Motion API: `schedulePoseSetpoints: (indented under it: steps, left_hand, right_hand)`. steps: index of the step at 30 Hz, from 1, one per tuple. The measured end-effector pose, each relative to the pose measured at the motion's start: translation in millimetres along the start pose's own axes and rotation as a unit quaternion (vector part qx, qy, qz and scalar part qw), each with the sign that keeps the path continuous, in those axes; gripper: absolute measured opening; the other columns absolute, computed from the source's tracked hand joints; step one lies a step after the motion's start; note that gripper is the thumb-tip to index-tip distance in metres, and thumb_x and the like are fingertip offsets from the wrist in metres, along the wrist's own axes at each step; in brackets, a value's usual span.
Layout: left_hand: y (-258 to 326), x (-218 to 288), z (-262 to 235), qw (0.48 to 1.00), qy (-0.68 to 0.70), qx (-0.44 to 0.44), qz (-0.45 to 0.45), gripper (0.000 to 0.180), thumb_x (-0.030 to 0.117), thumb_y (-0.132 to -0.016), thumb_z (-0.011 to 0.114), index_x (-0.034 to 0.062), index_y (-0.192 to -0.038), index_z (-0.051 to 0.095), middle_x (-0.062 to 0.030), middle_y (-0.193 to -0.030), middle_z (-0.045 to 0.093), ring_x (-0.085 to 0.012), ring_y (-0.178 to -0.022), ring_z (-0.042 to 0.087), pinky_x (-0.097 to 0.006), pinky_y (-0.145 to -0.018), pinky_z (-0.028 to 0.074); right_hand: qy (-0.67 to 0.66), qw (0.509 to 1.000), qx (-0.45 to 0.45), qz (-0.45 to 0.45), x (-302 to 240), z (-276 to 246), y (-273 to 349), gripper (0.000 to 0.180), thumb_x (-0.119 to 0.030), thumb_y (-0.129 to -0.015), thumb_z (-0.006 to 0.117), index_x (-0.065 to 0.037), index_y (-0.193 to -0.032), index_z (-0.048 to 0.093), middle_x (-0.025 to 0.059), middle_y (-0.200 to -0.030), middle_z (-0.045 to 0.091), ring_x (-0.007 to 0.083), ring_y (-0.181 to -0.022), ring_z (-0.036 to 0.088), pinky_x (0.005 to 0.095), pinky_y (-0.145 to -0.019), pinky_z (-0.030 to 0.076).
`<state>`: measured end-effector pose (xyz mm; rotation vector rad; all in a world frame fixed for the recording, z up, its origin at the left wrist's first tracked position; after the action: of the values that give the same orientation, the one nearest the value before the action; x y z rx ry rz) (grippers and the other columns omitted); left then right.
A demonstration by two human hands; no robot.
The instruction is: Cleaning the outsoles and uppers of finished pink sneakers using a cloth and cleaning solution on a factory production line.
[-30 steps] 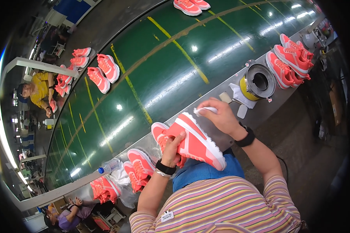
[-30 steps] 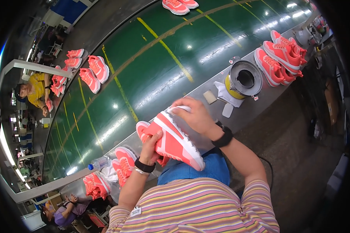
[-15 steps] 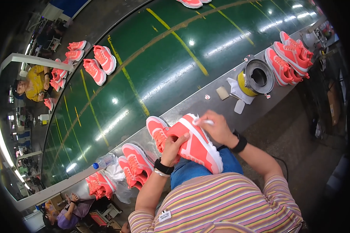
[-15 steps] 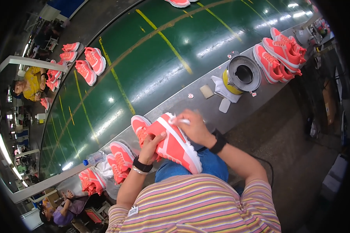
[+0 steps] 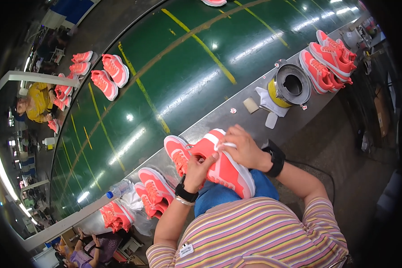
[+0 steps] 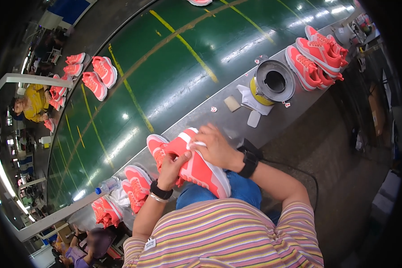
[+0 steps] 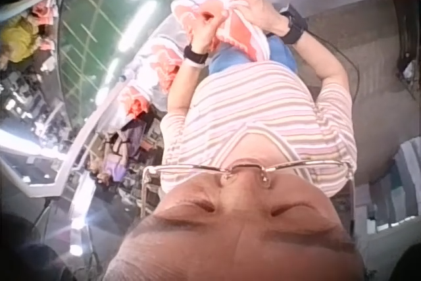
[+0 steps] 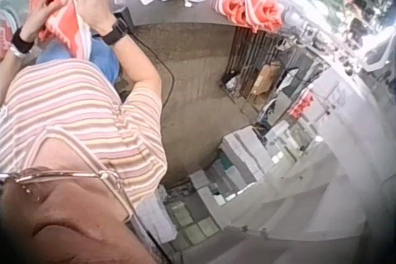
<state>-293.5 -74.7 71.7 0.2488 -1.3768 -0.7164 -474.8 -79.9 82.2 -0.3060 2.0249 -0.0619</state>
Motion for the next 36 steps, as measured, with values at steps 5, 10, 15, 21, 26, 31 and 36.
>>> schedulePoseSetpoints:
  steps: [5, 10, 15, 21, 26, 31, 36]
  left_hand:
    - [-1, -3, -7, 0.998, 0.034, 0.017, -0.044, 0.035, 0.015, -0.081, 0.066, -0.0015, -0.109, 0.053, -0.0092, -0.100, 0.061, -0.0141, -0.086, 0.060, -0.027, -0.072, 0.050]
    - [-6, -9, -4, 0.999, 0.023, 0.004, -0.032, 0.034, 0.014, -0.082, 0.066, -0.0015, -0.110, 0.053, -0.0090, -0.101, 0.061, -0.0141, -0.088, 0.060, -0.027, -0.074, 0.050]
    - [-6, -2, 8, 0.998, 0.045, -0.018, -0.043, 0.034, 0.012, -0.082, 0.065, -0.0017, -0.111, 0.052, -0.0090, -0.102, 0.061, -0.0137, -0.089, 0.059, -0.027, -0.076, 0.049]
    - [-6, -20, -11, 0.992, 0.082, 0.022, -0.088, 0.036, 0.012, -0.082, 0.064, -0.0043, -0.112, 0.051, -0.0086, -0.104, 0.060, -0.0150, -0.090, 0.059, -0.027, -0.077, 0.049]
    - [-31, -18, -24, 0.986, 0.147, 0.073, -0.041, 0.036, 0.016, -0.082, 0.064, -0.0040, -0.110, 0.052, -0.0089, -0.103, 0.061, -0.0172, -0.088, 0.061, -0.030, -0.076, 0.050]
    - [-62, 14, -42, 0.974, 0.204, 0.097, -0.009, 0.035, 0.017, -0.083, 0.063, -0.0041, -0.108, 0.052, -0.0091, -0.102, 0.060, -0.0182, -0.090, 0.061, -0.030, -0.076, 0.051]
    - [-77, 36, -28, 0.980, -0.146, 0.067, 0.115, 0.038, 0.019, -0.076, 0.071, -0.0033, -0.102, 0.055, -0.0071, -0.094, 0.062, -0.0153, -0.083, 0.060, -0.029, -0.073, 0.048]
  right_hand:
    - [-0.045, 0.995, -0.018, 0.090, -4, 3, 49, 0.005, -0.012, -0.076, 0.065, -0.008, -0.078, 0.067, 0.0058, -0.075, 0.054, 0.0230, -0.075, 0.050, 0.0328, -0.072, 0.040]
    - [0.021, 0.999, -0.012, 0.037, 2, -3, 34, 0.004, -0.012, -0.075, 0.065, -0.010, -0.077, 0.067, 0.0050, -0.075, 0.051, 0.0227, -0.077, 0.048, 0.0331, -0.073, 0.037]
    - [0.033, 0.999, 0.038, -0.016, 10, 12, -5, 0.005, -0.015, -0.076, 0.064, -0.011, -0.078, 0.065, 0.0053, -0.078, 0.050, 0.0226, -0.079, 0.047, 0.0334, -0.074, 0.034]
    - [-0.041, 0.993, -0.060, 0.096, 6, 0, 66, 0.007, -0.018, -0.078, 0.064, -0.011, -0.077, 0.065, 0.0050, -0.075, 0.050, 0.0219, -0.078, 0.047, 0.0331, -0.074, 0.034]
    - [0.052, 0.974, -0.178, 0.127, 5, -34, 134, 0.007, -0.015, -0.078, 0.064, -0.010, -0.080, 0.067, 0.0046, -0.075, 0.052, 0.0195, -0.074, 0.049, 0.0310, -0.071, 0.038]
    - [-0.115, 0.939, 0.087, 0.312, 19, -55, 126, 0.008, -0.004, -0.080, 0.059, -0.002, -0.084, 0.064, 0.0052, -0.079, 0.057, 0.0125, -0.074, 0.055, 0.0265, -0.068, 0.043]
    - [-0.029, 0.971, 0.134, 0.194, 56, -27, 73, 0.014, -0.003, -0.078, 0.057, -0.002, -0.092, 0.060, 0.0129, -0.085, 0.059, 0.0273, -0.077, 0.059, 0.0330, -0.070, 0.046]
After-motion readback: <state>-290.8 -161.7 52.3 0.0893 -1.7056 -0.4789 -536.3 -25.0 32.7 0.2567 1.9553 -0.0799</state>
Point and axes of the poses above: each hand's wrist, its own y-axis away from the middle knuckle, its own z-axis out of the palm, x = y × z, the point moved 1 cm from there along -y, towards the middle knuckle
